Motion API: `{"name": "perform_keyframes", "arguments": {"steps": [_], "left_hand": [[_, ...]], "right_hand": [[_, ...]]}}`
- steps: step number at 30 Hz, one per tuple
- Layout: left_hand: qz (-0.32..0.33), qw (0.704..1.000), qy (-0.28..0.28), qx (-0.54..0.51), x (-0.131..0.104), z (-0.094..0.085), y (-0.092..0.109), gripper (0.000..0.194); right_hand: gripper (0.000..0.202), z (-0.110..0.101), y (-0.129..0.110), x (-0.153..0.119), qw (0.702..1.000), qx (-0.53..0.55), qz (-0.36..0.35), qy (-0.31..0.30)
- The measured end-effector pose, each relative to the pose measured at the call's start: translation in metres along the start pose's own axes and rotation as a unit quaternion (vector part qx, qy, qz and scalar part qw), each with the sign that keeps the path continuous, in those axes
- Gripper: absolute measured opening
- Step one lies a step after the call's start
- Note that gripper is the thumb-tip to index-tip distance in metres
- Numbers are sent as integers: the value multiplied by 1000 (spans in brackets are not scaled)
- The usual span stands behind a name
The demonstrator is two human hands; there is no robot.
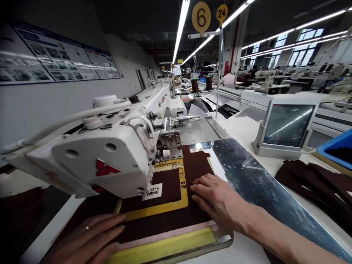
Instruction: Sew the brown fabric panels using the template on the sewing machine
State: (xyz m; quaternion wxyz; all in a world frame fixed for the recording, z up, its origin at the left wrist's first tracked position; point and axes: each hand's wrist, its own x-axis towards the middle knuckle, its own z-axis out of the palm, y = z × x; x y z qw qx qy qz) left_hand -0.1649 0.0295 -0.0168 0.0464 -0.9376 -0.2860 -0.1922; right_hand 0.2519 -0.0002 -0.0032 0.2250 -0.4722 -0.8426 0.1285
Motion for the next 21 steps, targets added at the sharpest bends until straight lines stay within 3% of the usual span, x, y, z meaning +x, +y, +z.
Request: {"name": "perform_keyframes", "arguments": {"steps": [3, 6, 9, 12, 16, 21], "left_hand": [[51, 998, 11, -16, 49, 7, 28, 30], [51, 999, 14, -5, 87, 18, 54, 31], [22, 999, 0, 36, 107, 34, 67, 34], [-11, 998, -28, 61, 115, 46, 70, 34], [-37, 994, -67, 79, 121, 52, 68, 29], [-52, 993, -68, 77, 122, 57, 69, 23]], "right_hand": [[23, -4, 1, 28, 999, -39, -29, -18], [18, -7, 0, 52, 992, -99, -29, -75], [17, -11, -7, 63, 983, -110, -27, -146], [22, -12, -14, 63, 979, -102, -38, -173], [11, 0, -12, 62, 979, -124, -81, -140], [22, 24, -5, 60, 979, -145, -137, -40]]}}
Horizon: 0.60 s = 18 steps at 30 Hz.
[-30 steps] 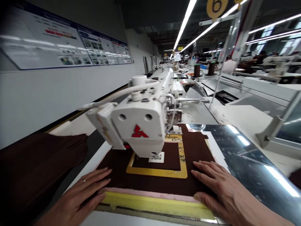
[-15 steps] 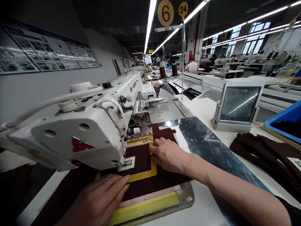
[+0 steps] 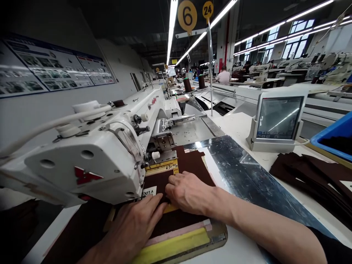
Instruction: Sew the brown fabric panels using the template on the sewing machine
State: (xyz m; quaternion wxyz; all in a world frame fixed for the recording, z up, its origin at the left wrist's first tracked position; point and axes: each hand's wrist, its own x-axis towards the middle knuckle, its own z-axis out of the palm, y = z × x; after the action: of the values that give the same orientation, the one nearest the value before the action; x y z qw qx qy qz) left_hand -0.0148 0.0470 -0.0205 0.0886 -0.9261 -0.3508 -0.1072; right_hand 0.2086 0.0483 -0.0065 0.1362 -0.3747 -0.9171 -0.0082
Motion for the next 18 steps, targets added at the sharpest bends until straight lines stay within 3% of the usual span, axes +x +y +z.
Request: {"name": "perform_keyframes", "arguments": {"steps": [5, 9, 13, 15, 18], "left_hand": [[37, 995, 91, -18, -8, 2, -5, 30], [107, 987, 115, -28, -14, 0, -7, 33], [36, 987, 157, -26, -13, 4, -7, 19], [7, 986, 168, 5, -11, 8, -8, 22], [7, 992, 125, 36, -8, 12, -10, 22]], "right_hand": [[20, 9, -4, -3, 997, -18, -5, 77], [19, 13, -3, -4, 995, -2, -14, 100], [19, 18, -4, -2, 993, -8, -25, 115], [20, 22, -5, -1, 992, -12, -29, 119], [22, 28, -6, -1, 992, -2, -29, 127]]}}
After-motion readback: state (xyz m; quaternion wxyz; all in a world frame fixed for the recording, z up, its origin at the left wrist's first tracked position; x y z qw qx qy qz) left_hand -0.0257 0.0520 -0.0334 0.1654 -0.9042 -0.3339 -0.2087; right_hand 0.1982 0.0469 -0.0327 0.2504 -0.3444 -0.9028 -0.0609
